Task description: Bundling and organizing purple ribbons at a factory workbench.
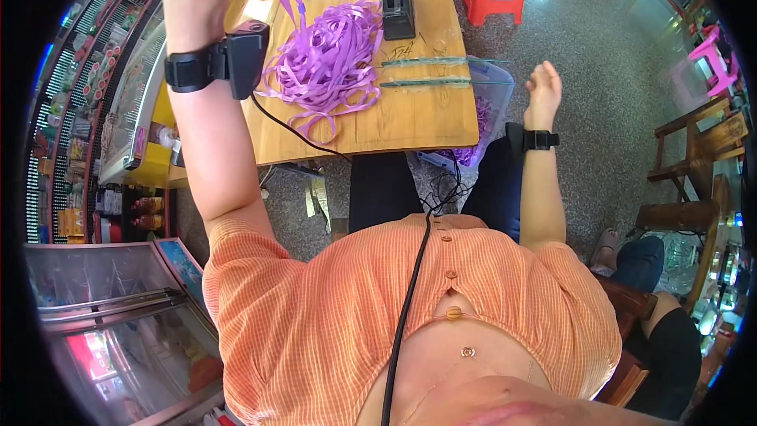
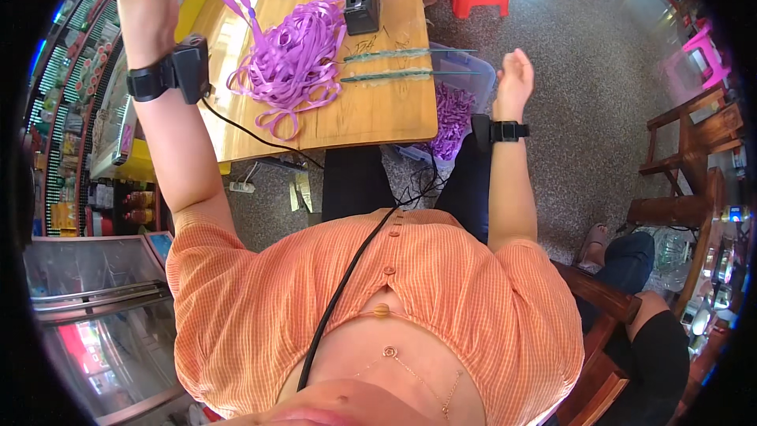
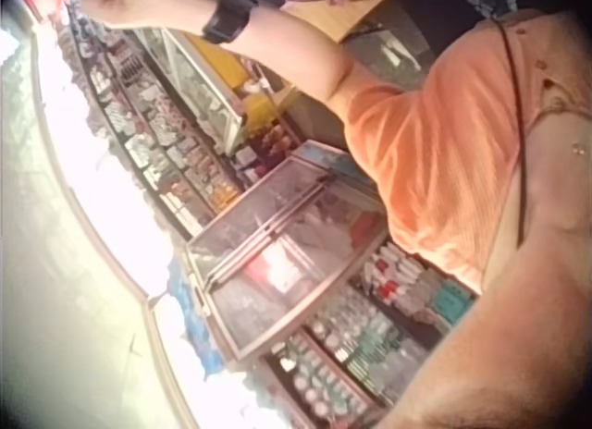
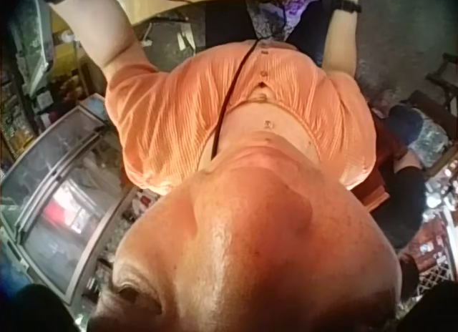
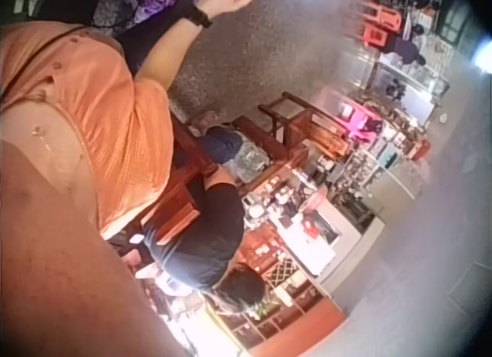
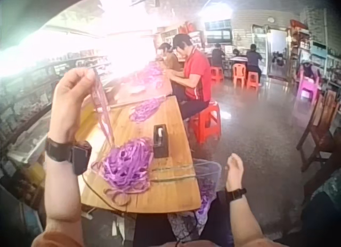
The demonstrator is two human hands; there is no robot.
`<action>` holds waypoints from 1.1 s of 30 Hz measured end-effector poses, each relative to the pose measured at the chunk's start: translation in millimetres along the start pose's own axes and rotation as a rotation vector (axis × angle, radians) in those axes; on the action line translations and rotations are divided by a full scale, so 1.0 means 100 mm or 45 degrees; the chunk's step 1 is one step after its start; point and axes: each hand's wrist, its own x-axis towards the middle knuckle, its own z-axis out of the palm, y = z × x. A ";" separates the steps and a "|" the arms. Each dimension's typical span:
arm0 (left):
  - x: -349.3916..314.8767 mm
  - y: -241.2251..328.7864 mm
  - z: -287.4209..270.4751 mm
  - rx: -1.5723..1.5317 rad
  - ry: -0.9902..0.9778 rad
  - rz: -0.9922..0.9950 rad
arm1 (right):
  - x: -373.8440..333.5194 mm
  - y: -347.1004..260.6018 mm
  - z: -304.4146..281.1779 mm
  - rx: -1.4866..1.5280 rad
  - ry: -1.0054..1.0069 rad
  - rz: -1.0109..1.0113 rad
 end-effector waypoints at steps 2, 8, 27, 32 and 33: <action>0.04 0.15 0.02 -0.044 -0.014 -0.016 | -0.19 -0.40 0.17 0.019 0.029 -0.114; 0.02 0.67 0.72 -0.151 -0.186 -0.050 | -0.86 -1.29 0.76 -0.074 -0.476 -0.510; -1.58 0.33 1.94 -0.432 -1.255 -0.206 | -1.06 -1.82 0.59 -0.391 -0.759 -0.544; -1.90 0.03 2.36 -0.206 -1.471 -0.027 | -0.86 -1.88 0.36 -0.553 -0.801 -0.584; -1.94 -0.08 2.39 0.010 -1.412 0.057 | -0.81 -1.86 0.29 -0.659 -0.819 -0.638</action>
